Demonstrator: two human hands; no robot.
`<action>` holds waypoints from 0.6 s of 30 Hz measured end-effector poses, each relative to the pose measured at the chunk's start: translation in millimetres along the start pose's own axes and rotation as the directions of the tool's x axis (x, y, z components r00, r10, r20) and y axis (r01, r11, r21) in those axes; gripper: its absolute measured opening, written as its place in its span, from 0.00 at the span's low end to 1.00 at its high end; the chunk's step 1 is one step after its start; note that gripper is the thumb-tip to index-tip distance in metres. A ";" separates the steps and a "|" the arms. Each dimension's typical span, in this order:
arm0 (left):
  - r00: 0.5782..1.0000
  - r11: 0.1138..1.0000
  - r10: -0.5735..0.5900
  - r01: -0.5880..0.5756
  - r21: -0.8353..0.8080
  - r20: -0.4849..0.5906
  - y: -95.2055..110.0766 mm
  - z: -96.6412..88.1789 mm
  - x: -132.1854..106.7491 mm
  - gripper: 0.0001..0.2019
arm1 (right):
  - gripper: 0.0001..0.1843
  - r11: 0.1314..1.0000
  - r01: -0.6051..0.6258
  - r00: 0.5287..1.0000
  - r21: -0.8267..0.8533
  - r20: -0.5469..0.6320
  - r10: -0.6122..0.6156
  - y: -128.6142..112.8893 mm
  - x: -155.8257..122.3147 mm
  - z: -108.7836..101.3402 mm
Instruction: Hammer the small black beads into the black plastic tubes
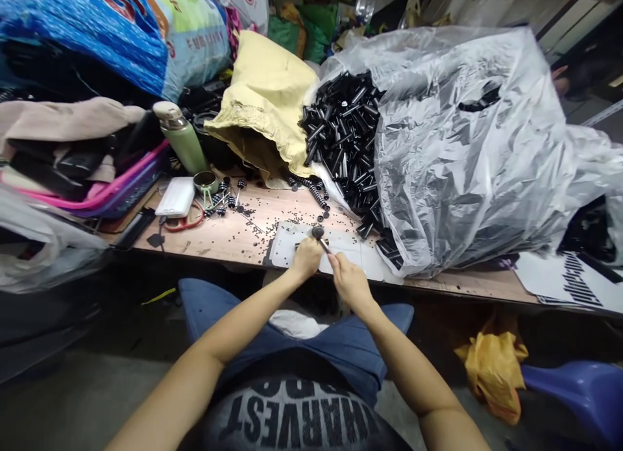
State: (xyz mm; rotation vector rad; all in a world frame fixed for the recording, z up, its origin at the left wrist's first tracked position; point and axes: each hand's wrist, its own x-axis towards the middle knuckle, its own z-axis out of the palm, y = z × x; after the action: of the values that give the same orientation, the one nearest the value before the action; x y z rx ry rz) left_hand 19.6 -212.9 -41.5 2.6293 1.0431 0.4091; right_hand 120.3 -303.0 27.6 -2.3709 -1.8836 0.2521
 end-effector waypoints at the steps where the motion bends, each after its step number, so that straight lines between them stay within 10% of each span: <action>1: 0.999 0.999 -0.041 0.041 0.009 -0.006 3.2 -6.4 -2.3 0.19 | 0.23 0.999 -0.041 0.998 -0.006 -0.037 0.040 9.1 2.1 -1.1; 8: 0.992 0.997 0.069 -0.066 -0.032 0.104 23.0 -26.1 -54.1 0.12 | 0.20 0.981 -0.152 0.979 -0.122 -0.154 0.132 63.8 43.5 17.1; 18: 0.993 0.897 -0.105 0.071 -0.436 -0.056 -9.7 -39.0 -50.9 0.15 | 0.17 0.999 -0.009 0.993 0.051 -0.116 0.015 -6.9 202.4 -2.2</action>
State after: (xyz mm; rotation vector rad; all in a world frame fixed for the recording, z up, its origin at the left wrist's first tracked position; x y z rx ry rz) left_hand -36.0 -235.6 -17.0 2.1766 0.9585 0.6461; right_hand 158.7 -104.4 17.7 -2.3112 -1.7903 0.1568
